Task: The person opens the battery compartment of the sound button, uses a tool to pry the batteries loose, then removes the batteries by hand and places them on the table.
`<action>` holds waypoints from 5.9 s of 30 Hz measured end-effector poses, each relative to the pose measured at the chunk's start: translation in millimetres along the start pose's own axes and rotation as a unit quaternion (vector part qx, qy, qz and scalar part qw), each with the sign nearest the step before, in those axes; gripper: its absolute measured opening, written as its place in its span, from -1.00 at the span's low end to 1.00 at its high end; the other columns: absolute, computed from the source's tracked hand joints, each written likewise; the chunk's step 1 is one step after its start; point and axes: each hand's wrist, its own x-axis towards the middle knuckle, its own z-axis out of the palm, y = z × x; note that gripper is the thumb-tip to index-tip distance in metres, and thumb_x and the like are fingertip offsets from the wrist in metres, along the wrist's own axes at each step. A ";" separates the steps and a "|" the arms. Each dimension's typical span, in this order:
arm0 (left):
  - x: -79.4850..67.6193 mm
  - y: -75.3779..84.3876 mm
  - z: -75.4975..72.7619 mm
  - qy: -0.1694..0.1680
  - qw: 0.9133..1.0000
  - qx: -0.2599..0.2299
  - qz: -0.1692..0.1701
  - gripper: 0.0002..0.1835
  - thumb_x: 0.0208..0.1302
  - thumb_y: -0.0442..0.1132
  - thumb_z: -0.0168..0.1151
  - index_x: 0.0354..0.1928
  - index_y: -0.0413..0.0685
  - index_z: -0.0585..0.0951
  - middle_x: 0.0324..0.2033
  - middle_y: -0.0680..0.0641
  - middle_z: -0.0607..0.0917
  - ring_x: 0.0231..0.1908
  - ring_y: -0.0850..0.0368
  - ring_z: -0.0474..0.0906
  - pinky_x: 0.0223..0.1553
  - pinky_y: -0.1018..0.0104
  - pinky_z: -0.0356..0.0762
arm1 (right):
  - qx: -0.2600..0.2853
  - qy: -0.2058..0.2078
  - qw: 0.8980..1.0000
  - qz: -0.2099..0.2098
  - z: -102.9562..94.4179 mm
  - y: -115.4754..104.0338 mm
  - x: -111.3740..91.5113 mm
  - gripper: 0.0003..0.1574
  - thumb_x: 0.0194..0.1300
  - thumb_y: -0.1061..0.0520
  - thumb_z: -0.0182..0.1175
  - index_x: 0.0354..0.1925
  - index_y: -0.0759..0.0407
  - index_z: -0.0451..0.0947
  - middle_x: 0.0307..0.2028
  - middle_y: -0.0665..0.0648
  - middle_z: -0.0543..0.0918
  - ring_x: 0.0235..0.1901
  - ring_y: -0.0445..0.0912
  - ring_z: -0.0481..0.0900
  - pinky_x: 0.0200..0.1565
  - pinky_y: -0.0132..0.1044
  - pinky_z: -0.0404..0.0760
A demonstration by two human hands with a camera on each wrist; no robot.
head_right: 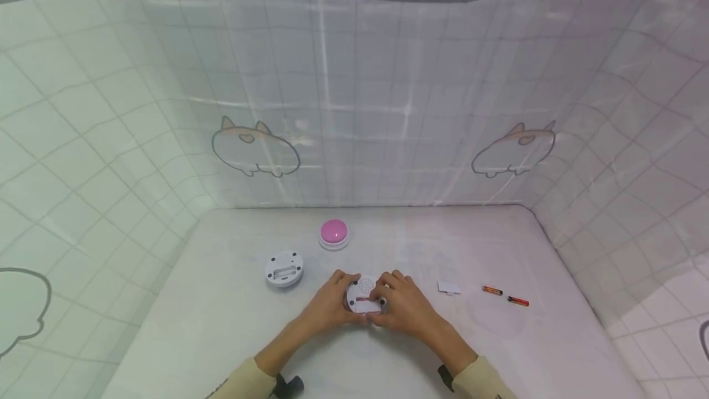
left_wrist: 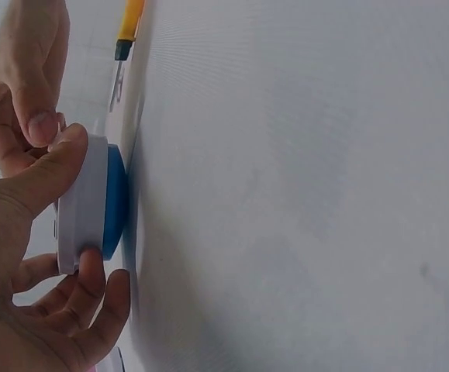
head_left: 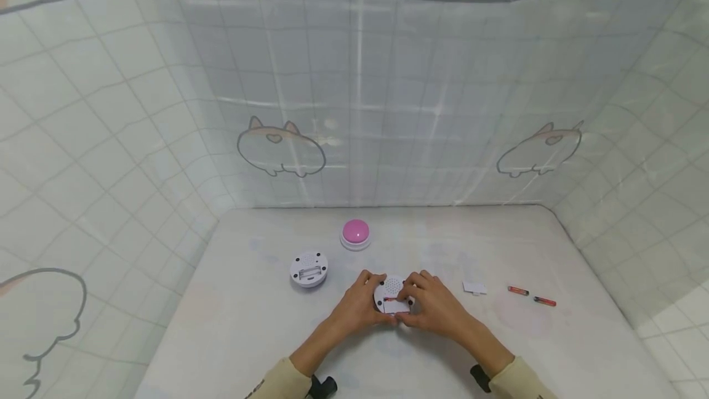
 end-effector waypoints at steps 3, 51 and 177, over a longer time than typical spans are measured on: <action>-0.1 1.5 -1.3 -0.003 1.000 0.001 -0.002 0.06 -0.16 0.26 0.60 0.39 -0.08 0.43 -0.01 -0.02 0.47 -0.16 0.21 0.45 -0.05 0.26 0.53 | 0.012 -0.009 1.000 0.010 -0.4 0.7 0.5 -0.65 0.05 -0.27 0.51 -0.25 -0.21 0.67 -0.20 -0.24 0.47 -0.19 -0.30 0.29 -0.15 -0.24 0.41; 1.4 8.6 1.2 -0.020 0.998 -0.022 -0.052 0.03 -0.10 0.22 0.60 0.43 0.00 0.41 0.08 -0.04 0.46 -0.03 0.12 0.48 0.12 0.10 0.54 | -0.046 -0.071 0.980 0.181 -28.9 110.5 -18.0 -0.70 0.10 -0.15 0.51 -0.22 -0.09 0.72 -0.15 -0.03 0.57 -0.11 -0.02 0.41 -0.05 0.02 0.42; 17.0 9.7 13.4 0.030 0.998 0.009 -0.047 0.04 -0.06 0.23 0.58 0.44 -0.04 0.39 0.24 -0.02 0.42 0.07 0.02 0.54 0.15 -0.01 0.52 | 0.160 -0.017 0.961 0.227 -51.7 28.9 -33.3 -0.87 0.33 -0.01 0.35 -0.13 -0.13 0.71 -0.21 -0.07 0.71 -0.35 -0.15 0.47 -0.34 -0.37 0.49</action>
